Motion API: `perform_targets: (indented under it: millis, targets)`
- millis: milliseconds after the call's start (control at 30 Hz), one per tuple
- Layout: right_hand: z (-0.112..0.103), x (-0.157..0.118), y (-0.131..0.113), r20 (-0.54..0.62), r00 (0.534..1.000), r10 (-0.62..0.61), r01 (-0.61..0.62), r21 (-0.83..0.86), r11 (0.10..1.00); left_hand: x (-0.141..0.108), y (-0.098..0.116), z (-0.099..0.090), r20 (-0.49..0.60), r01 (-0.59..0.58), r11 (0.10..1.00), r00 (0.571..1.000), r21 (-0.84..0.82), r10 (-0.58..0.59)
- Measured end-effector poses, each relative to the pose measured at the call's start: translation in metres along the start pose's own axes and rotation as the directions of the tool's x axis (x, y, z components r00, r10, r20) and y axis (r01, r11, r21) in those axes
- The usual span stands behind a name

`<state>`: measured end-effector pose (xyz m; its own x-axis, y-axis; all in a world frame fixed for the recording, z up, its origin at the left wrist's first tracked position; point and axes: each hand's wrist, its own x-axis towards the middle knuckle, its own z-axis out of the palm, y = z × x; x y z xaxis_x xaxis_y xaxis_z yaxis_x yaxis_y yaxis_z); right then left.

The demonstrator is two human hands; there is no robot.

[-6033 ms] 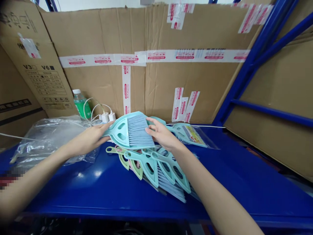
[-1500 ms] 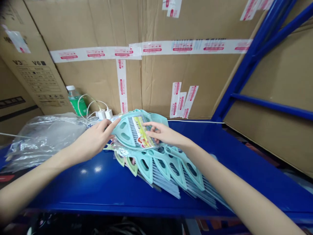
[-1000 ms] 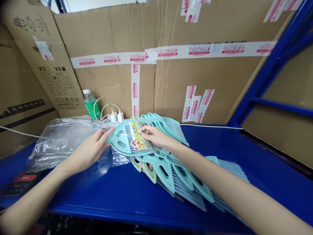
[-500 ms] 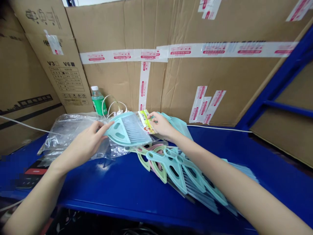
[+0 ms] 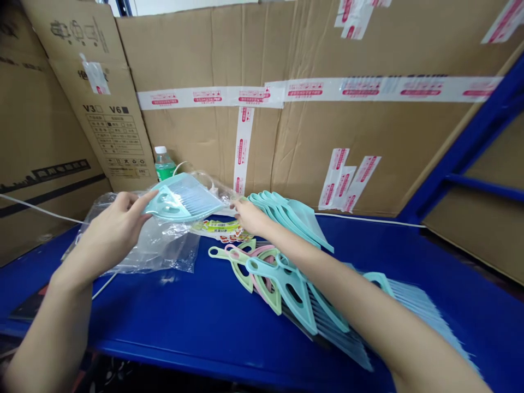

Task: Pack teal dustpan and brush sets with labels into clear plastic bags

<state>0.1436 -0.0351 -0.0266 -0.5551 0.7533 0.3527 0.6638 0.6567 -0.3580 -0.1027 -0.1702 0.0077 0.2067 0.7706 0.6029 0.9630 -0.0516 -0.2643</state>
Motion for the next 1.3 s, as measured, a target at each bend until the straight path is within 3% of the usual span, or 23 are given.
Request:
perform_targets:
  millis: [133, 200, 267, 333, 433, 533, 633, 700, 800, 900, 1000, 1067, 1133, 1233, 1300]
  targets:
    - [-0.020, -0.024, -0.006, -0.159, 0.987, -0.011, 0.005, -0.037, 0.999, -0.001, 0.004, 0.007, -0.002, -0.102, 0.990, 0.995, -0.099, 0.102]
    - [-0.034, -0.044, -0.011, -0.339, 0.940, -0.037, 0.036, -0.007, 0.999, -0.002, 0.009, 0.011, 0.004, -0.180, 0.966, 0.983, -0.186, 0.184]
    - [-0.045, -0.064, -0.016, -0.383, 0.924, -0.020, 0.043, 0.051, 0.998, -0.003, 0.016, 0.014, 0.008, -0.256, 0.931, 0.964, -0.260, 0.267]
    - [-0.051, -0.079, -0.018, -0.288, 0.957, 0.036, 0.005, 0.140, 0.990, -0.003, 0.026, 0.017, -0.011, -0.319, 0.895, 0.943, -0.312, 0.332]
    - [-0.050, -0.094, -0.013, -0.024, 0.985, 0.171, -0.150, 0.376, 0.914, -0.002, 0.039, 0.022, -0.064, -0.393, 0.847, 0.915, -0.357, 0.398]
    - [-0.045, -0.099, -0.004, 0.217, 0.924, 0.315, -0.377, 0.654, 0.656, -0.002, 0.048, 0.026, -0.066, -0.428, 0.828, 0.898, -0.363, 0.435]
    - [-0.040, -0.102, 0.000, 0.302, 0.852, 0.427, -0.465, 0.812, 0.354, -0.002, 0.051, 0.029, -0.019, -0.420, 0.827, 0.895, -0.375, 0.446]
    - [-0.039, -0.103, 0.000, 0.331, 0.834, 0.442, -0.475, 0.837, 0.270, -0.001, 0.051, 0.031, -0.004, -0.424, 0.818, 0.889, -0.389, 0.459]
    - [-0.039, -0.106, 0.000, 0.323, 0.854, 0.408, -0.454, 0.845, 0.282, -0.001, 0.055, 0.033, -0.061, -0.448, 0.810, 0.886, -0.379, 0.461]
    - [-0.038, -0.110, 0.003, 0.258, 0.889, 0.379, -0.392, 0.855, 0.339, -0.003, 0.063, 0.031, -0.206, -0.480, 0.812, 0.877, -0.330, 0.435]
    - [-0.035, -0.113, 0.006, 0.222, 0.903, 0.368, -0.362, 0.855, 0.372, -0.010, 0.071, 0.028, -0.341, -0.569, 0.769, 0.813, -0.291, 0.472]
    - [-0.033, -0.113, 0.008, 0.216, 0.909, 0.355, -0.355, 0.849, 0.392, -0.014, 0.074, 0.028, -0.340, -0.630, 0.729, 0.770, -0.269, 0.540]
    - [-0.031, -0.114, 0.008, 0.192, 0.923, 0.335, -0.327, 0.848, 0.417, -0.016, 0.073, 0.028, -0.276, -0.655, 0.708, 0.754, -0.262, 0.596]
    - [-0.030, -0.114, 0.009, 0.128, 0.936, 0.328, -0.269, 0.863, 0.429, -0.015, 0.060, 0.025, -0.269, -0.624, 0.737, 0.780, -0.259, 0.565]
    - [-0.032, -0.114, 0.011, 0.085, 0.931, 0.354, -0.239, 0.877, 0.416, -0.013, 0.046, 0.016, -0.336, -0.542, 0.806, 0.825, -0.239, 0.455]
